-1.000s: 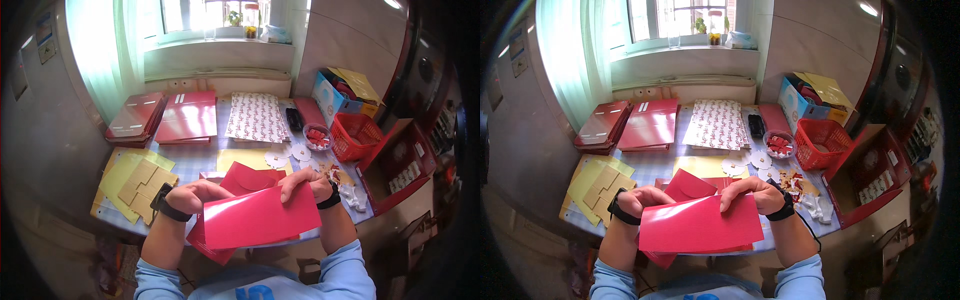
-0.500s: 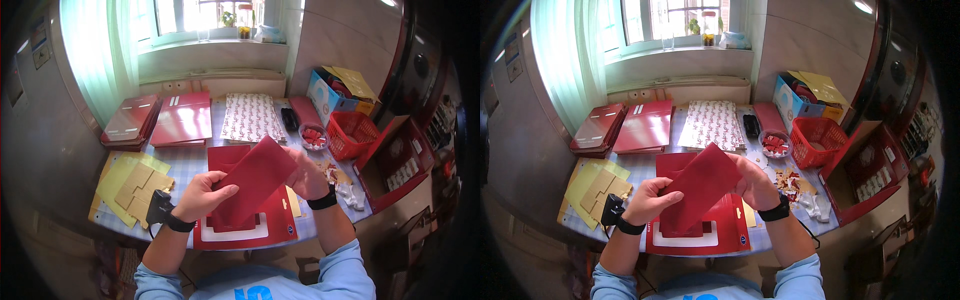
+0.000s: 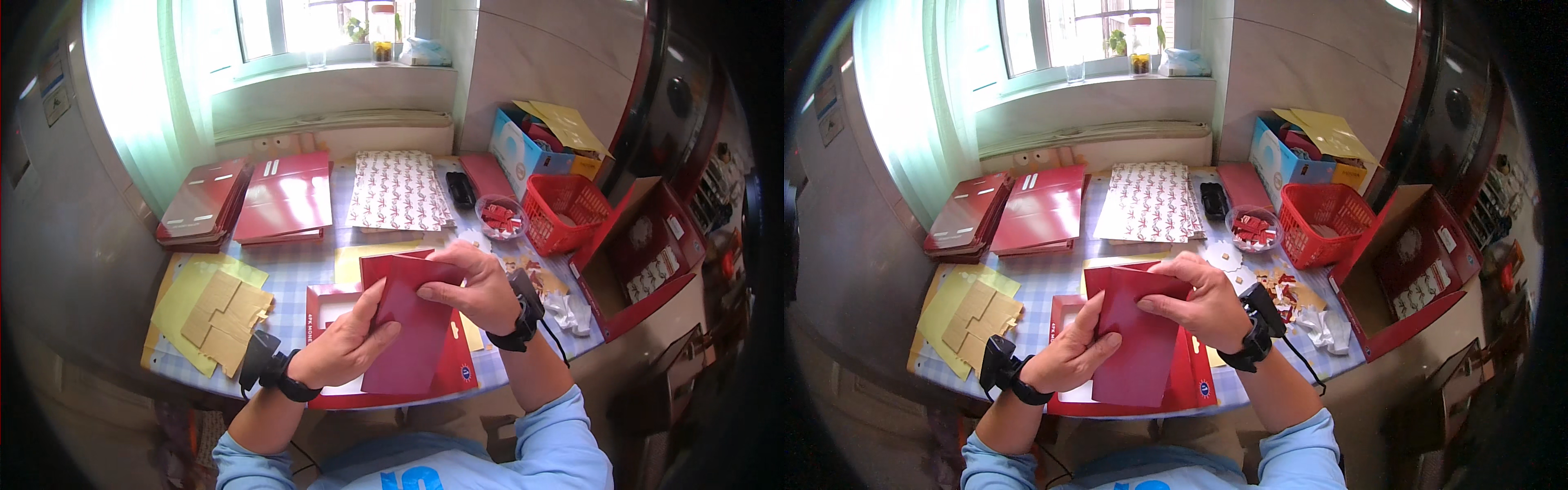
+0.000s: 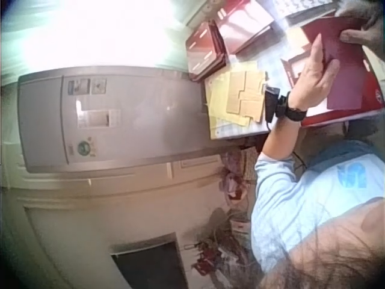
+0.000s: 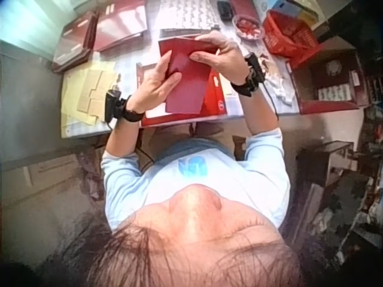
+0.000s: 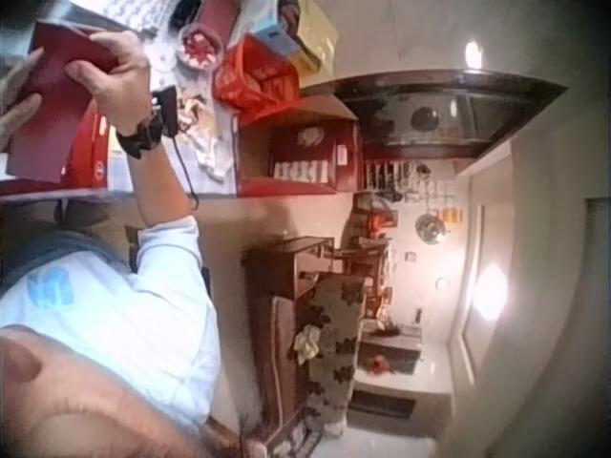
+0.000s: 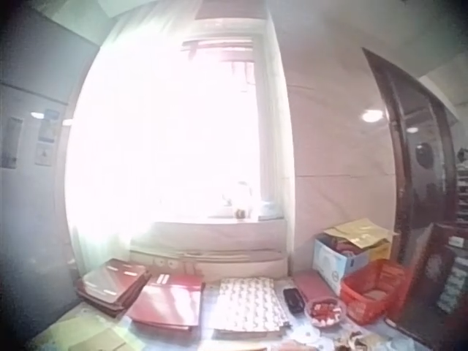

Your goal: Assembling and organizing money wallets, envelopes, and stickers on a table.

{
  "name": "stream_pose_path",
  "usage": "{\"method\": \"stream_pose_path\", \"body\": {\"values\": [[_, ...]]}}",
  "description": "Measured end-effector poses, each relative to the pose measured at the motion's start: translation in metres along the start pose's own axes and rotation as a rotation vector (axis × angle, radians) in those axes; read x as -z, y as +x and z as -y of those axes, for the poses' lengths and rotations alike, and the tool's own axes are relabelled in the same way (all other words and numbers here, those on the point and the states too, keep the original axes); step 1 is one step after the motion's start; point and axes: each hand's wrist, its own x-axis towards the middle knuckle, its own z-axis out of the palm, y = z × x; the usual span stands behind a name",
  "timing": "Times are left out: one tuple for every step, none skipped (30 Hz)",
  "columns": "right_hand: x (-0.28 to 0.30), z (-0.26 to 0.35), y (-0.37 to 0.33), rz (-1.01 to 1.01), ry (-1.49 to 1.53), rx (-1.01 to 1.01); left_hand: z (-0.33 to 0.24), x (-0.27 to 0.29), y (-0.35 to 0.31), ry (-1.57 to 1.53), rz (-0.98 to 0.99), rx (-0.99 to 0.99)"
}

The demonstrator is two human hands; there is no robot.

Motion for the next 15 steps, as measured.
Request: {"method": "stream_pose_path", "body": {"values": [[0.001,0.001,0.002,-0.018,-0.382,0.192,0.000,-0.001,-0.001,0.025,-0.007,-0.024],[-0.001,-0.001,0.003,-0.052,-0.358,0.200,0.001,-0.002,0.000,0.050,-0.012,-0.048],[-0.003,-0.003,0.003,-0.054,-0.358,0.200,0.000,-0.003,0.001,0.051,-0.010,-0.048],[-0.005,-0.006,0.003,-0.098,-0.323,0.152,-0.001,-0.004,0.004,0.171,-0.037,-0.134],[-0.008,-0.007,0.002,-0.144,-0.289,0.103,-0.003,-0.005,0.005,0.291,-0.061,-0.221],[-0.014,-0.012,0.000,-0.148,-0.290,0.103,-0.002,-0.006,0.005,0.291,-0.057,-0.222],[-0.021,-0.018,-0.001,-0.230,-0.161,0.006,0.000,-0.006,0.005,0.333,-0.071,-0.263],[-0.025,-0.021,-0.002,-0.308,-0.032,-0.091,0.004,-0.007,0.005,0.374,-0.088,-0.303],[-0.026,-0.021,-0.001,-0.308,-0.031,-0.091,0.007,-0.008,0.005,0.374,-0.087,-0.303],[-0.026,-0.021,0.001,-0.168,0.269,-0.179,0.010,-0.010,0.005,0.334,-0.117,-0.347],[-0.026,-0.020,0.001,-0.022,0.567,-0.265,0.011,-0.013,0.006,0.294,-0.147,-0.391],[-0.025,-0.019,-0.001,-0.008,0.597,-0.359,0.007,-0.017,0.008,0.294,-0.149,-0.391],[-0.027,-0.019,-0.003,-0.006,0.597,-0.360,0.000,-0.021,0.010,0.054,-0.211,-0.272],[-0.029,-0.019,-0.004,-0.028,0.519,-0.259,-0.005,-0.023,0.013,-0.186,-0.269,-0.151],[-0.031,-0.019,-0.006,-0.050,0.441,-0.159,-0.006,-0.023,0.016,-0.186,-0.271,-0.151]]}}
